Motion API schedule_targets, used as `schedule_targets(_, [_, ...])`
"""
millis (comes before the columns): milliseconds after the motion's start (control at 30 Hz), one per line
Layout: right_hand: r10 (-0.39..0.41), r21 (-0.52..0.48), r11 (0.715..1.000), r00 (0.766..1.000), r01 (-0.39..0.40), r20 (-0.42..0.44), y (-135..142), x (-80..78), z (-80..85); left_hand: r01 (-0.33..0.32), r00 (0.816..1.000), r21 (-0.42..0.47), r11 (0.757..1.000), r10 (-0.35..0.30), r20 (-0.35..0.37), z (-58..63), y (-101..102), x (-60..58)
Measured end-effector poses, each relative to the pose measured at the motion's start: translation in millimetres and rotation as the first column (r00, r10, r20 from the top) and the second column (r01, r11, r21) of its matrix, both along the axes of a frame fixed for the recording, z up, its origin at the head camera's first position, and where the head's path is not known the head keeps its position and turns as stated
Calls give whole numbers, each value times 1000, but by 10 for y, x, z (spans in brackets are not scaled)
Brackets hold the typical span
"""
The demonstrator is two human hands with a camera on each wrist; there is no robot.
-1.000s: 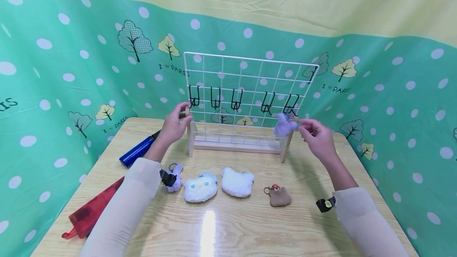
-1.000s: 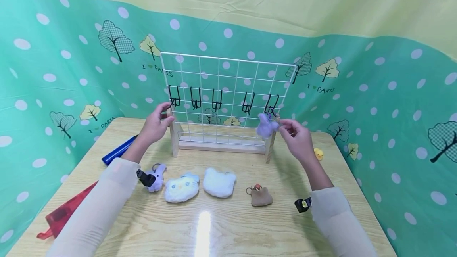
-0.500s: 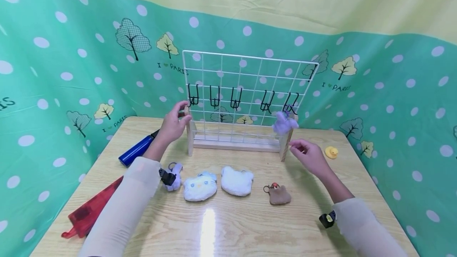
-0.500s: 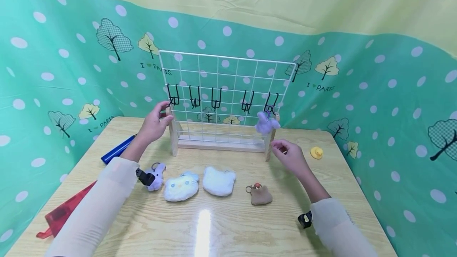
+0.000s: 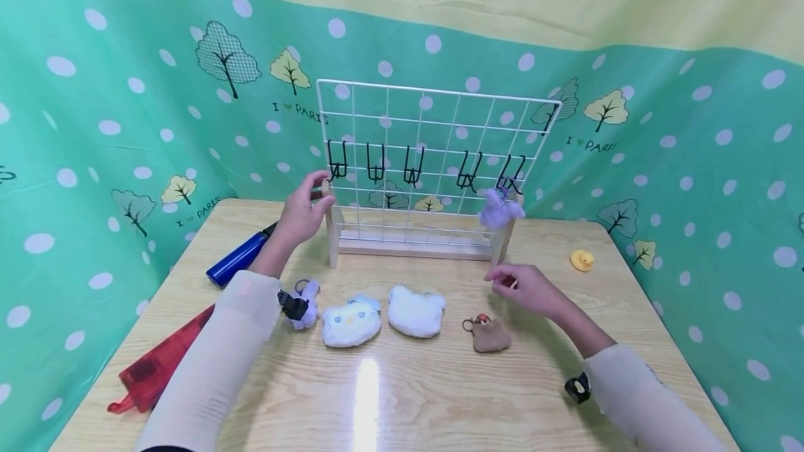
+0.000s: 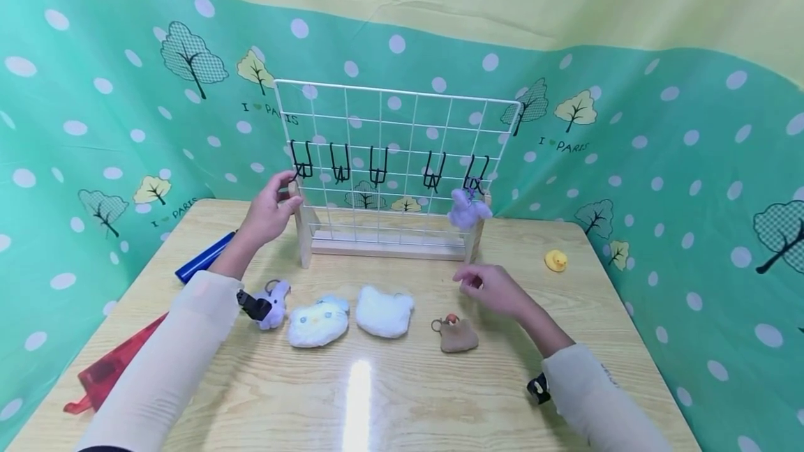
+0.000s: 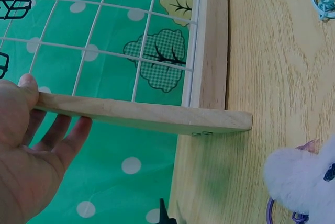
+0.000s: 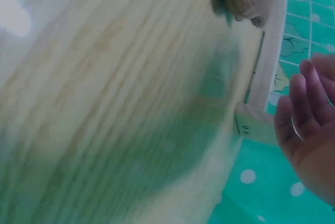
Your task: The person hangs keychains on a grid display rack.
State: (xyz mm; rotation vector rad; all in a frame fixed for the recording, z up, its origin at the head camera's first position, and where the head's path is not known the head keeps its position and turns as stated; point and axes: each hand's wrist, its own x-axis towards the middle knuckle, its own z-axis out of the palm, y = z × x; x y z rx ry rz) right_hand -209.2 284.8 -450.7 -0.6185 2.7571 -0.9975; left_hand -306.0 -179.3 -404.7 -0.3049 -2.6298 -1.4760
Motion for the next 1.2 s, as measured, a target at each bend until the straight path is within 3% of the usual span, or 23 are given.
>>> schedule_targets(267, [125,91,987,988,-134,93,-17,46,-81,1,1000,7,1000,-1,-10,-7,4,1])
schedule_targets(500, [148,104,980,968,-171,201,-29,62,-138,3,1000,2,1000,-3,-14,-14,0,6])
schedule_targets(767, [213,108,966,960,-235,180,-39,26,-202,4,1000,4,1000,-4,-15,1,3,-3])
schedule_targets(1200, [215,127,965,970,-229,115,-51,35,-273,3,1000,7,1000,-3,-17,16,7,10])
